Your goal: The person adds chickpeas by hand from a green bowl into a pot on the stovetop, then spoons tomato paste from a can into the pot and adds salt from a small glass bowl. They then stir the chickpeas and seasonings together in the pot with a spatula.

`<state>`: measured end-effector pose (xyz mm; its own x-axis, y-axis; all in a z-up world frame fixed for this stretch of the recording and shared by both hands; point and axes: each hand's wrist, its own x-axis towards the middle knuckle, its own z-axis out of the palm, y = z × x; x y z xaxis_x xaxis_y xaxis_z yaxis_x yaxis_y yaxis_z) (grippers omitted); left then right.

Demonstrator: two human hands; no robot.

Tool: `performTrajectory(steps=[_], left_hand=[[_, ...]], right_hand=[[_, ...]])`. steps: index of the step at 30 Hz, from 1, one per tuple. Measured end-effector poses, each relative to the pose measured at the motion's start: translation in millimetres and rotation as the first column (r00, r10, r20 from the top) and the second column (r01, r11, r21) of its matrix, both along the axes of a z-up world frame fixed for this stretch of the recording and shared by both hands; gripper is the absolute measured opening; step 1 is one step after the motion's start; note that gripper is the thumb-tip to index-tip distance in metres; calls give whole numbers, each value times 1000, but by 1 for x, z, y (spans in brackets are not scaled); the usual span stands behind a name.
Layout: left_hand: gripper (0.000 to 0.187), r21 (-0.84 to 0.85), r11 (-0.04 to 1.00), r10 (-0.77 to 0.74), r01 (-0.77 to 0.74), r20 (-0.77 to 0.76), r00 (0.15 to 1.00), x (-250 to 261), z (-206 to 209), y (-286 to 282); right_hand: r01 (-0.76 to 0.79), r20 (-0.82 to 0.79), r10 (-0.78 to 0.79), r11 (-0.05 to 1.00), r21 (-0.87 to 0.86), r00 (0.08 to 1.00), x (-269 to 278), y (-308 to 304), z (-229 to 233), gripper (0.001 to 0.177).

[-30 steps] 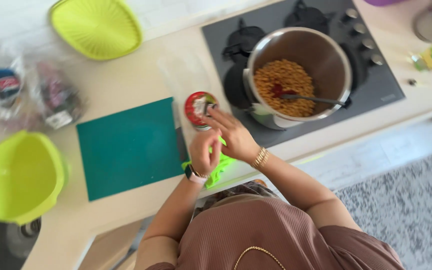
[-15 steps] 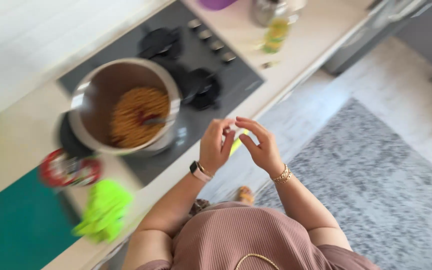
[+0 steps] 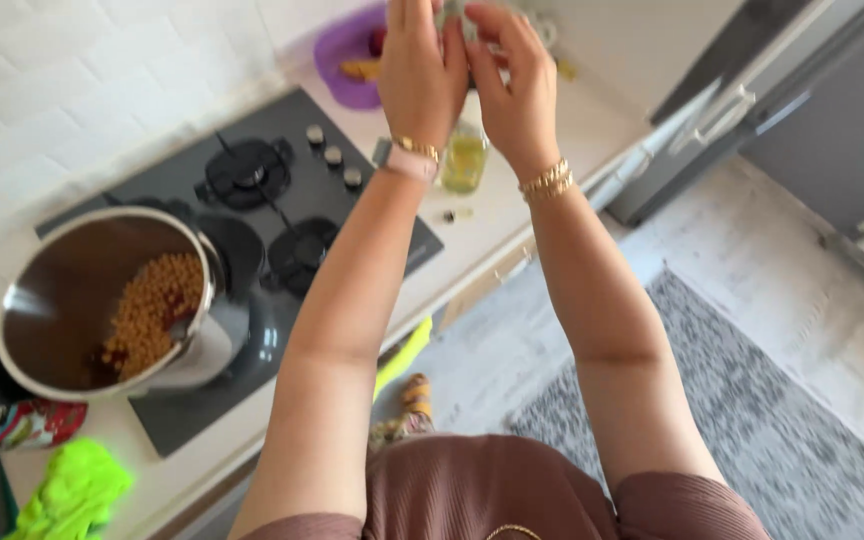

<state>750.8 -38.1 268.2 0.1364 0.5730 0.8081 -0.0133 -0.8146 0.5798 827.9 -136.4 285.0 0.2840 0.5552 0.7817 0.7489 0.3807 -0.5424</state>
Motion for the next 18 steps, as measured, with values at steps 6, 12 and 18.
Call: performTrajectory(steps=[6,12,18], left_hand=[[17,91,907,421,-412,-248,872,76,35,124],[36,62,922,385,-381,-58,921,60,108,132],[23,95,930,350,-355,64,934,62,94,123]], right_hand=[[224,48,-224,975,-4,974,53,96,45,18],[127,316,-229,941,313,921,48,133,98,37],[-21,95,-9,950,312,995,58,135,92,32]])
